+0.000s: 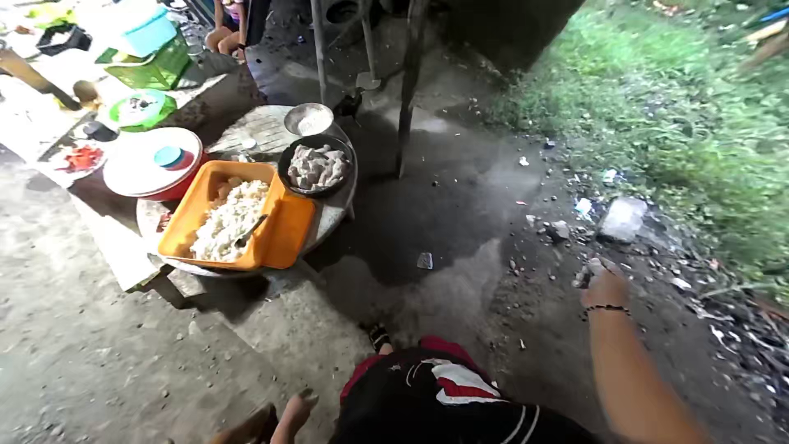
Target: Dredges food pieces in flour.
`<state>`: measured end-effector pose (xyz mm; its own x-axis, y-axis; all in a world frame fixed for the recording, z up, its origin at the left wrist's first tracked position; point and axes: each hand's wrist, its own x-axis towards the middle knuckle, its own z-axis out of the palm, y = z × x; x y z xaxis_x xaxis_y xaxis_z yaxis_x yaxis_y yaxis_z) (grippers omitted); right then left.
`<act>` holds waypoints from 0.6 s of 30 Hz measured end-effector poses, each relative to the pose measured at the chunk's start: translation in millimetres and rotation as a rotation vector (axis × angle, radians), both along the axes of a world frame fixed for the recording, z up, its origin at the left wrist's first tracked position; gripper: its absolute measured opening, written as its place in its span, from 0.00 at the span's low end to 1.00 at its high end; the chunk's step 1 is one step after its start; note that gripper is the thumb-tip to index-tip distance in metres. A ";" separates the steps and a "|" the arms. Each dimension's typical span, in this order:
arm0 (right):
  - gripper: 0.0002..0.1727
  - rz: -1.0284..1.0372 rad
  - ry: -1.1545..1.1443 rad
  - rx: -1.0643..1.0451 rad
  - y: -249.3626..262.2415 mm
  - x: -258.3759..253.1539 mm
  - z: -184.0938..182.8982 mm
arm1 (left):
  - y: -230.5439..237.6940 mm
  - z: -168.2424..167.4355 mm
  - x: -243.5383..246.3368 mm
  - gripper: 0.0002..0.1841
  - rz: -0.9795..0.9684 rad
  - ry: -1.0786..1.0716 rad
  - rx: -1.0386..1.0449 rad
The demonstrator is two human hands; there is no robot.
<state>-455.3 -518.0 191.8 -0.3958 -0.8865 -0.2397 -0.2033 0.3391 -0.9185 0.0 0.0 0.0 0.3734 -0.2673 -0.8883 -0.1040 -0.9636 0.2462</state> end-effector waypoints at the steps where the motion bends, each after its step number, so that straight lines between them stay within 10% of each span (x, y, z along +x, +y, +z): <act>1: 0.20 0.017 0.000 0.002 -14.6 18.5 3.8 | -17.8 -12.5 13.3 0.27 0.021 -0.033 -0.030; 18: 0.17 0.616 -0.419 0.155 -297.7 382.0 32.1 | -321.2 55.9 74.0 0.28 0.306 -0.035 -0.366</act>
